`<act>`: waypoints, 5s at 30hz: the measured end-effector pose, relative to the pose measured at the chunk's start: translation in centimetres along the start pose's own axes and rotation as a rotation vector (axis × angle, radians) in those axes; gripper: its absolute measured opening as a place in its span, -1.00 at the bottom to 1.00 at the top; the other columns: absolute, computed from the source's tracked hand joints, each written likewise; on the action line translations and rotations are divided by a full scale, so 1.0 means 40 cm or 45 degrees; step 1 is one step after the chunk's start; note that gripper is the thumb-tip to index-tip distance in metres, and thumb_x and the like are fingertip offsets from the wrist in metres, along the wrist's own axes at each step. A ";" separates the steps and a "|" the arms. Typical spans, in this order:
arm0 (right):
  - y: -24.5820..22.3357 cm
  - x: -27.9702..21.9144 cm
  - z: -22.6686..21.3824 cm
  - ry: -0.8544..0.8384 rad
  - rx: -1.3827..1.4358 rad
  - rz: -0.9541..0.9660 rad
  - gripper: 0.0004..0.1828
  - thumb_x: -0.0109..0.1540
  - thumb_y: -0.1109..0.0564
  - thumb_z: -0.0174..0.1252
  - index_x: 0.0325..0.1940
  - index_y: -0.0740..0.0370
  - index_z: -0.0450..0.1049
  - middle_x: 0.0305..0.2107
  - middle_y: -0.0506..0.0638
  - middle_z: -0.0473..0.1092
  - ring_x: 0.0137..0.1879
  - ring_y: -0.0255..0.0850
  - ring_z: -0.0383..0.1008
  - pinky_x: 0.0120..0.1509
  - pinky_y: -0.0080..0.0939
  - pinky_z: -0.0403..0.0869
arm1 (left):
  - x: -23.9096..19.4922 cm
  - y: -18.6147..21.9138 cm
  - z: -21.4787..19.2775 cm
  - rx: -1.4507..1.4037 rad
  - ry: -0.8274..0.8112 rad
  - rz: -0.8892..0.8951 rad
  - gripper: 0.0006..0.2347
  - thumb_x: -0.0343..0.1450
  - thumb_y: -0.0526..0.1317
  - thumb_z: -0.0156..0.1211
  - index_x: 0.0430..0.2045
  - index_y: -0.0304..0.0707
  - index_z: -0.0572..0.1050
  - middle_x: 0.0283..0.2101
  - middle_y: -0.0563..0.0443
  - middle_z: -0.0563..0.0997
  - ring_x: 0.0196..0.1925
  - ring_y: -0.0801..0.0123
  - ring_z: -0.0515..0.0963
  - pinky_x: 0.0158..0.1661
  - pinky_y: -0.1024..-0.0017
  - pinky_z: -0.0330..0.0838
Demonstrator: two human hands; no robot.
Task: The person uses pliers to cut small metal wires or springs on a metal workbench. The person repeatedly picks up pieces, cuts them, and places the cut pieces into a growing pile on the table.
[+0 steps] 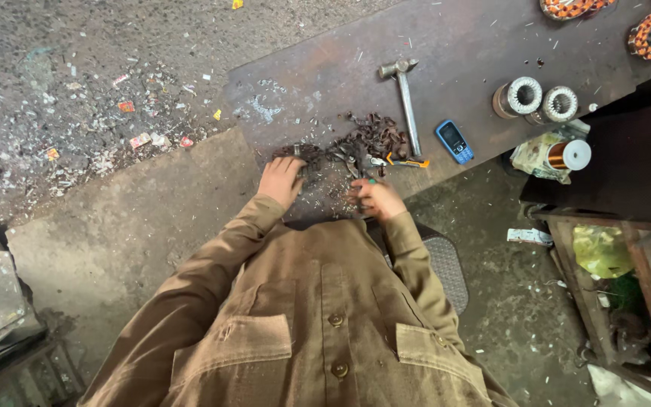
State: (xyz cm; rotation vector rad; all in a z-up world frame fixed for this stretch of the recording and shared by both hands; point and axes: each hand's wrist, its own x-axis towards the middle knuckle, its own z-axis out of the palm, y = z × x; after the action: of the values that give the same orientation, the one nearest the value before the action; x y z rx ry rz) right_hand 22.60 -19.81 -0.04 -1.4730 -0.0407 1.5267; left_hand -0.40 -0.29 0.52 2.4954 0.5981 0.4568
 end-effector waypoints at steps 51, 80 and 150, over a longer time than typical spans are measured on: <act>-0.271 0.125 0.182 -0.247 -0.880 0.447 -0.83 0.07 0.39 -0.03 -0.32 0.47 0.45 -0.46 0.23 0.46 -0.38 -0.02 0.51 -0.46 -0.02 0.46 | -0.030 -0.108 0.129 -0.068 -0.117 -0.241 -0.34 0.15 -0.31 0.49 0.20 -0.17 0.35 0.46 -0.21 0.18 0.27 -0.05 0.42 0.22 0.05 0.23; -0.017 0.021 0.159 -0.333 0.361 0.195 -0.85 0.08 0.38 0.08 -0.28 0.33 0.45 -0.25 0.21 0.49 -0.27 -0.02 0.51 -0.28 -0.08 0.44 | -0.021 -0.111 0.078 -0.192 -0.061 -0.160 -0.21 0.10 -0.43 0.41 0.32 -0.02 0.32 0.46 -0.17 0.17 0.36 -0.11 0.34 0.27 0.03 0.23; -0.113 0.032 0.132 0.080 -2.362 -0.708 -0.55 0.03 0.08 0.20 0.01 0.16 0.49 -0.26 0.30 0.50 -0.19 0.26 0.54 -0.15 0.18 0.51 | 0.039 -0.160 0.054 -0.209 -0.205 -0.011 -0.40 0.09 -0.37 0.36 0.10 -0.09 0.51 -0.07 -0.22 0.59 0.04 -0.12 0.55 0.09 0.08 0.39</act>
State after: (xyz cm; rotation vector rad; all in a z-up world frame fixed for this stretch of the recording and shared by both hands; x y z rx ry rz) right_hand 21.44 -13.64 3.19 -2.4097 -2.0655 0.6849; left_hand -0.20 4.49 -4.52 2.3452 0.4870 0.2855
